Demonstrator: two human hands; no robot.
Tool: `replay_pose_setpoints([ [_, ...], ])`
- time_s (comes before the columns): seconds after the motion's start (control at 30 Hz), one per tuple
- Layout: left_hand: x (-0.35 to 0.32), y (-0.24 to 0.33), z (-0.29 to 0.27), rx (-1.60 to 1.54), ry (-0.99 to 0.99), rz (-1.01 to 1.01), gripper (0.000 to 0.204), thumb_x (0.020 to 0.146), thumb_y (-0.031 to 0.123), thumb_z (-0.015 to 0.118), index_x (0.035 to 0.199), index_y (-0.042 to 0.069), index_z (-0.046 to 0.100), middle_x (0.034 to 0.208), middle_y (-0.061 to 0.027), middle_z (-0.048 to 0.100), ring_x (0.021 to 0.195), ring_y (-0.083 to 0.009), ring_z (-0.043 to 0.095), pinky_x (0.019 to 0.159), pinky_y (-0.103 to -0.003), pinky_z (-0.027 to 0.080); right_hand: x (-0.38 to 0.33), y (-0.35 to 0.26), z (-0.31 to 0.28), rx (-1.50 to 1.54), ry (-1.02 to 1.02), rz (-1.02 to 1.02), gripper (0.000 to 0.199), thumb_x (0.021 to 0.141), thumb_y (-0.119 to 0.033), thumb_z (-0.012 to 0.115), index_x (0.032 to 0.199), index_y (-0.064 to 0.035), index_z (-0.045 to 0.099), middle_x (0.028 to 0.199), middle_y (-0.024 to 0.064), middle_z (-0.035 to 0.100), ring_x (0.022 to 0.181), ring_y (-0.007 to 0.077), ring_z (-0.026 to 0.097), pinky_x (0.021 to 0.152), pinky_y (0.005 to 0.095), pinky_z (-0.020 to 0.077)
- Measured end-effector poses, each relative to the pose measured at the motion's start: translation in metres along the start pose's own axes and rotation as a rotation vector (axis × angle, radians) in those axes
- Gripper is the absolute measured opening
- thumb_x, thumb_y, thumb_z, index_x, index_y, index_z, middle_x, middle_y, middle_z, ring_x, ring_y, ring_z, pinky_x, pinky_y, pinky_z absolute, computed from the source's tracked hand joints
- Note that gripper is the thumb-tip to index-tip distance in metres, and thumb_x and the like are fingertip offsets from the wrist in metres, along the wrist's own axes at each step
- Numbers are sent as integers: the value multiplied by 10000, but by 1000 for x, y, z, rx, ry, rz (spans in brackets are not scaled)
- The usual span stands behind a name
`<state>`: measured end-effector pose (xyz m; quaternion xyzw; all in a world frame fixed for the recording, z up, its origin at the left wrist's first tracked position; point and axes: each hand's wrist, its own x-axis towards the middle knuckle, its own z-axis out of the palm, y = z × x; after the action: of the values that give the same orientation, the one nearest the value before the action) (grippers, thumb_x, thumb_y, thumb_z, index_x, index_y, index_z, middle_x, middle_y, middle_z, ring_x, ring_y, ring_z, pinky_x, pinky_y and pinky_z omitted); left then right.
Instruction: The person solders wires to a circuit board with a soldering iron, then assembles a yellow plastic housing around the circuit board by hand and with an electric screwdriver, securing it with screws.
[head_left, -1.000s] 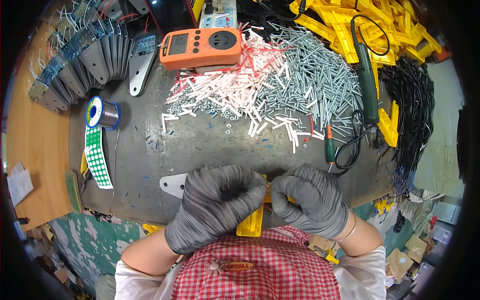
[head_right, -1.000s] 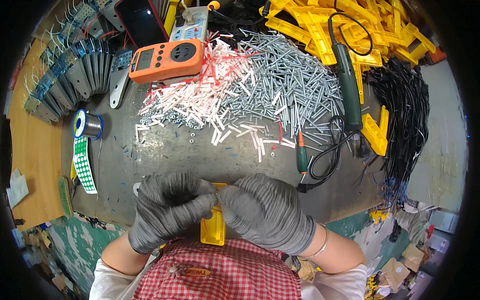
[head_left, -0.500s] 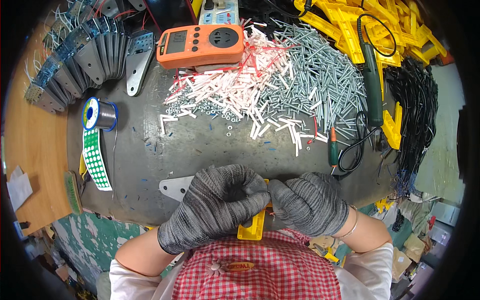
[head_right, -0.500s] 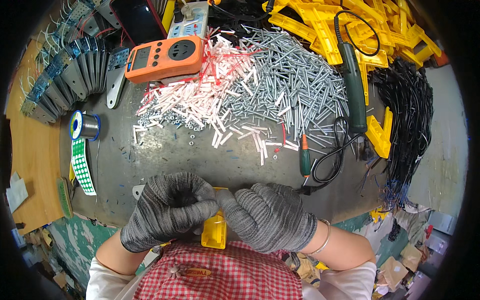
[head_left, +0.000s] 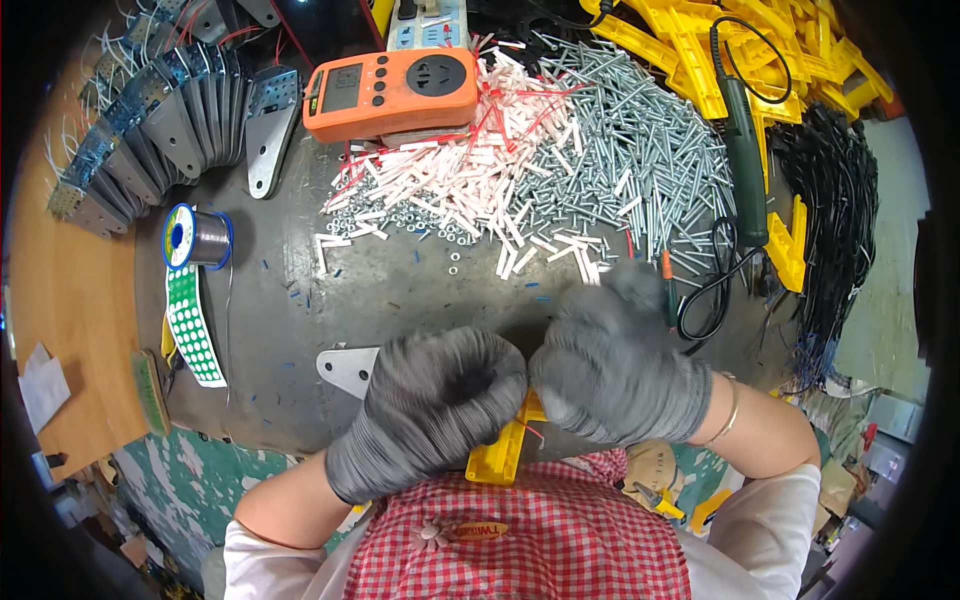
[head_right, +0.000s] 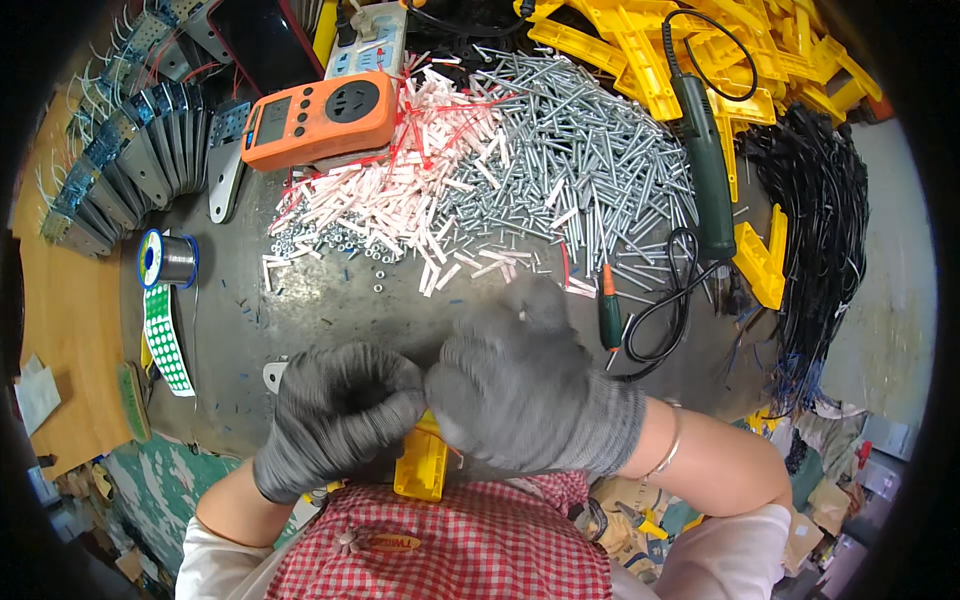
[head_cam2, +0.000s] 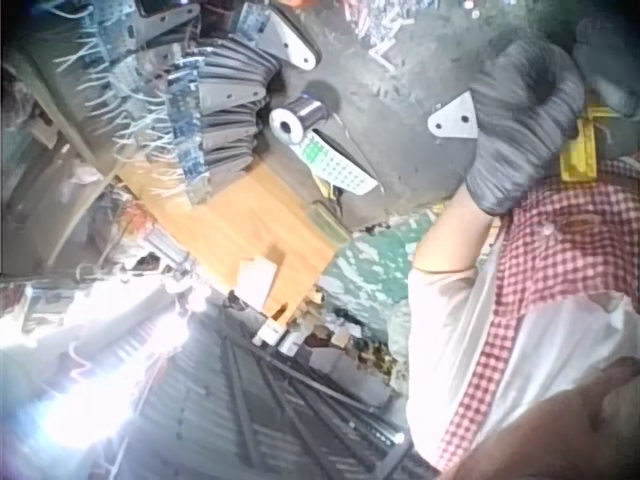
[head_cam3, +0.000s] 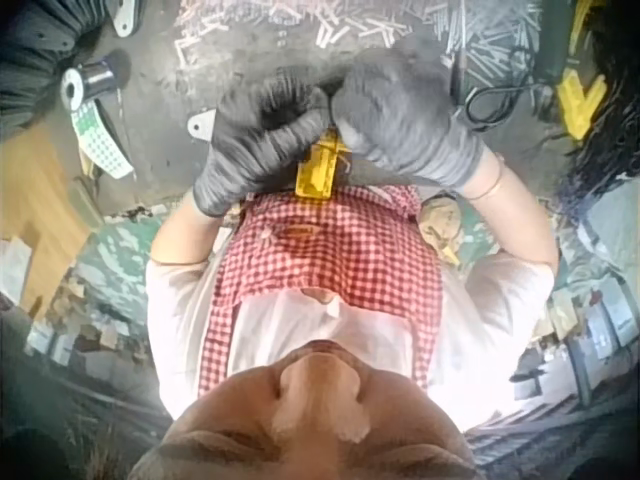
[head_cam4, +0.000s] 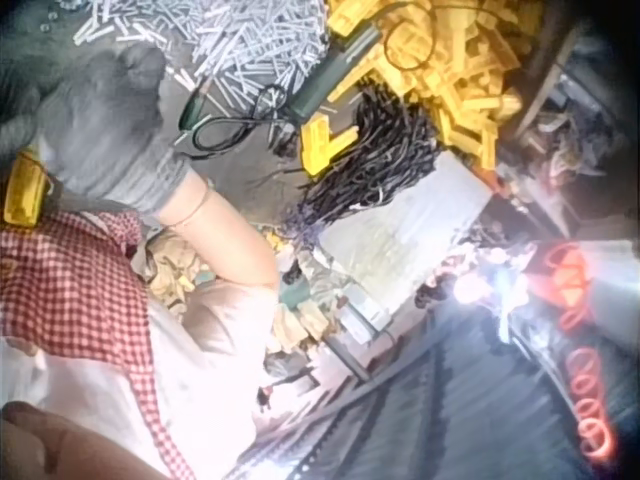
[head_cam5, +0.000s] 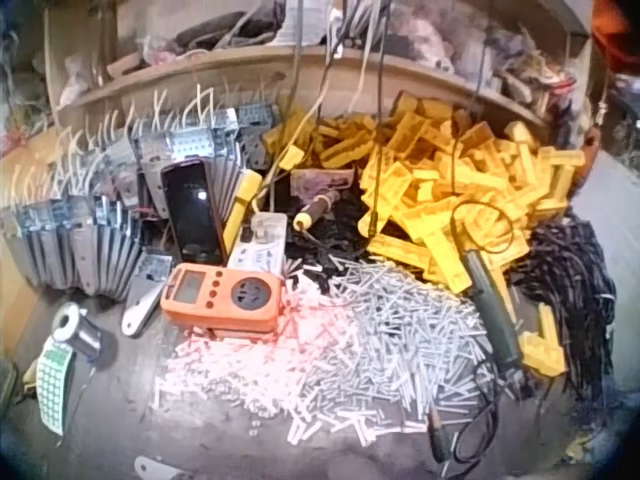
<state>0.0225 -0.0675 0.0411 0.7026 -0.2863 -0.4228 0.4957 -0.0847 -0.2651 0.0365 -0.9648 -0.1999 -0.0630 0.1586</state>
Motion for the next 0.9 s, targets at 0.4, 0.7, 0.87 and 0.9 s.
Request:
replay_pose_setpoints([
  [0.4,-7,-1,3,27,60,30,179,852,150,721,955,5,694,766,-47,695,660,-79,620,623,-272,529,-2,-12,-9,-128,96,-74,219,833,-293,623,961,-118,659,763,59,536,796,287,525,733,478,418],
  [0.7,-3,23,-12,-477,25,-193,229,855,112,714,1059,10,688,859,-77,698,677,-112,617,563,-283,500,9,8,-11,552,-100,568,127,862,-175,653,872,-52,681,781,103,630,762,281,613,726,383,488],
  [0.87,-12,5,30,972,209,627,275,742,126,718,1003,47,687,905,-70,607,790,-256,589,648,-381,481,15,14,-3,762,-107,682,168,910,-177,641,890,-14,675,739,60,643,694,123,587,669,299,493],
  [0.9,-8,-2,39,1141,215,623,186,736,129,704,916,77,707,901,-68,598,796,-257,568,669,-385,457,15,13,-1,762,-106,683,168,910,-177,641,890,-14,675,739,60,643,694,123,587,669,299,493],
])
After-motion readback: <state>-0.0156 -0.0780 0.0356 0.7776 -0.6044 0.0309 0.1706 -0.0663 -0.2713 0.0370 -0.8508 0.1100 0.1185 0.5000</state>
